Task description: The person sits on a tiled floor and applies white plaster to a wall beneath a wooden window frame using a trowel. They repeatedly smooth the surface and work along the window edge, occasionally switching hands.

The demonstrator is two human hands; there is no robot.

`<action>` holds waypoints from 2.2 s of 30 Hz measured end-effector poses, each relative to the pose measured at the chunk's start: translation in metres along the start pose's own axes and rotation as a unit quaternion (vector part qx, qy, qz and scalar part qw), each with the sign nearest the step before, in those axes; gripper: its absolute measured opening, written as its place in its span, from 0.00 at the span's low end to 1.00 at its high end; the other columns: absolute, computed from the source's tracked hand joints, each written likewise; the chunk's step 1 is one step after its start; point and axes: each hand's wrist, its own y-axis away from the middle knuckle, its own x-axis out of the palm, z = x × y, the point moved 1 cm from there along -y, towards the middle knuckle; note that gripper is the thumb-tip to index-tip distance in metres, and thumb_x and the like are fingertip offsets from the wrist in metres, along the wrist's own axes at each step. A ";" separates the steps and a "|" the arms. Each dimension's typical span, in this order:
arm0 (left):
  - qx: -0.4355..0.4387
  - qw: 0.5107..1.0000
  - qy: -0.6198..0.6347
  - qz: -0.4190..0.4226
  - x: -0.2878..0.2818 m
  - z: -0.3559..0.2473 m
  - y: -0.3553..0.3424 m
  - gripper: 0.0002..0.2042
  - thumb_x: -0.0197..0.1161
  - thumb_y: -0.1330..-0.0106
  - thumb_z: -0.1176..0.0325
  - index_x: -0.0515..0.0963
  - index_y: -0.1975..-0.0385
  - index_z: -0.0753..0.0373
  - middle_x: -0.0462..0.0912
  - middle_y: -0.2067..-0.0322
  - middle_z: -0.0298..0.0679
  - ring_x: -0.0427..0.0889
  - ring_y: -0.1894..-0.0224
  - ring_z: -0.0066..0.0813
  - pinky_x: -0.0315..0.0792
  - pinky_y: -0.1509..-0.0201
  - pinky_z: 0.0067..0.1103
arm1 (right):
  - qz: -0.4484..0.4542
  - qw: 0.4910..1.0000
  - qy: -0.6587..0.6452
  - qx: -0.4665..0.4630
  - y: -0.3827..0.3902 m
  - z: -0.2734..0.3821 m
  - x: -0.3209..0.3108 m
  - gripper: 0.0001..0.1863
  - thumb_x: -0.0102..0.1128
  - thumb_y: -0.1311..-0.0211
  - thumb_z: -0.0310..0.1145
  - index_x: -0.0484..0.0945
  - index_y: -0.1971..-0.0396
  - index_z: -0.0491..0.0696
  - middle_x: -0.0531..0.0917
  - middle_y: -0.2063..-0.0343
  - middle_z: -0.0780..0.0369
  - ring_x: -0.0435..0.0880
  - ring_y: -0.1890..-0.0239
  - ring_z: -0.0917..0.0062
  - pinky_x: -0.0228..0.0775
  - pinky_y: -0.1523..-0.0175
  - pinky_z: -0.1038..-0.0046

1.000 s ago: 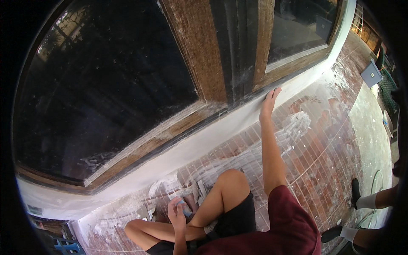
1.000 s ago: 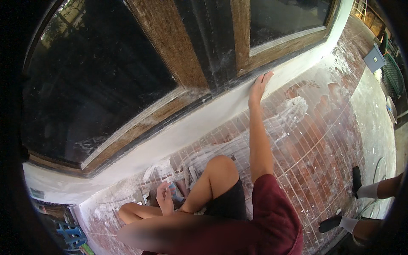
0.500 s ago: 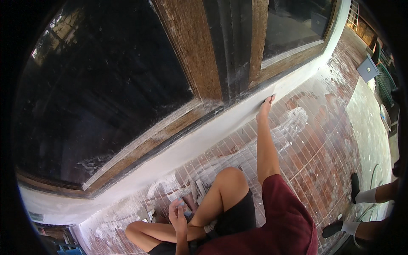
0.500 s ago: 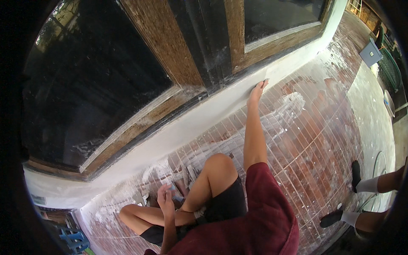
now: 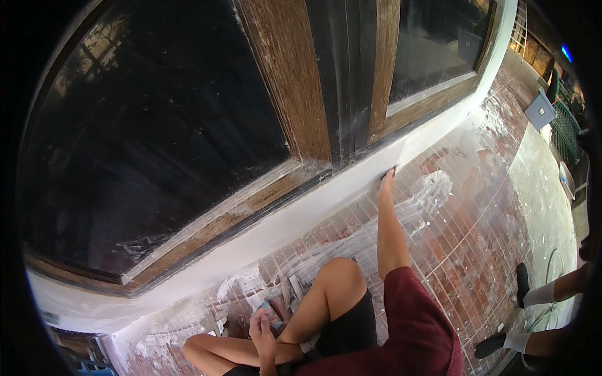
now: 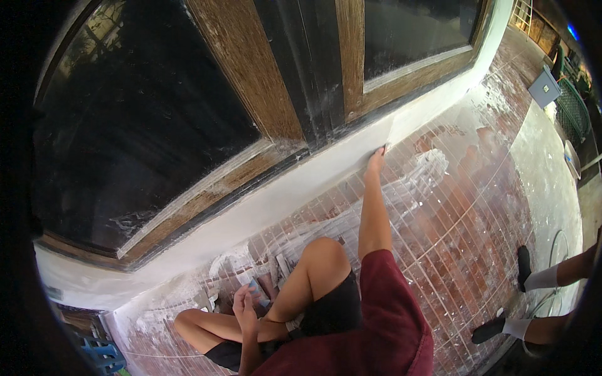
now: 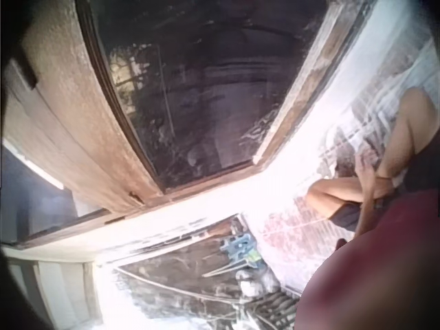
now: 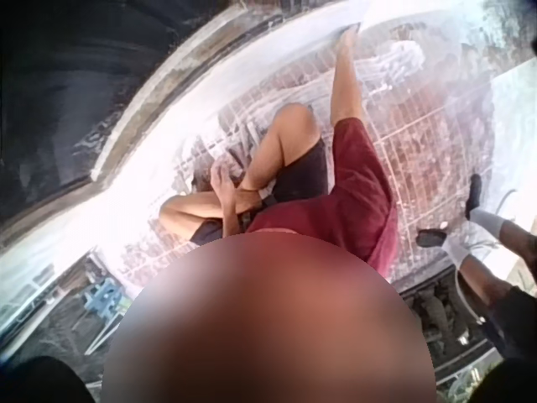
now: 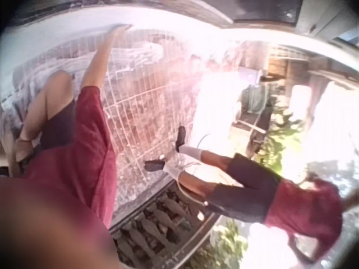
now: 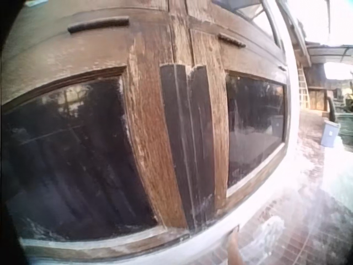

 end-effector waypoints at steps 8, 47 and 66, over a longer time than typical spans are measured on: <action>0.007 1.000 -0.005 0.027 0.010 0.007 -0.001 0.10 0.50 0.26 0.73 0.75 0.51 0.68 0.82 0.58 0.39 0.82 0.61 0.25 0.75 0.57 0.19 | 0.156 0.957 0.232 -0.074 0.076 -0.032 -0.023 0.31 0.36 0.24 0.48 0.58 0.31 0.42 0.66 0.34 0.51 0.63 0.32 0.63 0.52 0.29 0.67; -0.027 0.947 -0.096 0.306 0.019 -0.066 -0.037 0.23 0.50 0.24 0.58 0.66 0.34 0.62 0.79 0.58 0.37 0.73 0.56 0.24 0.68 0.50 0.20 | 0.517 0.814 0.200 -0.173 0.381 0.036 -0.084 0.18 0.58 0.33 0.31 0.74 0.45 0.43 0.82 0.52 0.58 0.79 0.49 0.76 0.70 0.43 0.74; 0.737 0.430 -0.467 0.233 0.421 -0.140 -0.186 0.33 0.57 0.41 0.78 0.61 0.32 0.63 0.60 0.30 0.44 0.55 0.27 0.38 0.53 0.25 0.34 | -0.210 0.706 0.624 -0.259 0.193 0.010 -0.397 0.24 0.40 0.26 0.34 0.64 0.35 0.41 0.64 0.32 0.53 0.60 0.29 0.59 0.50 0.28 0.59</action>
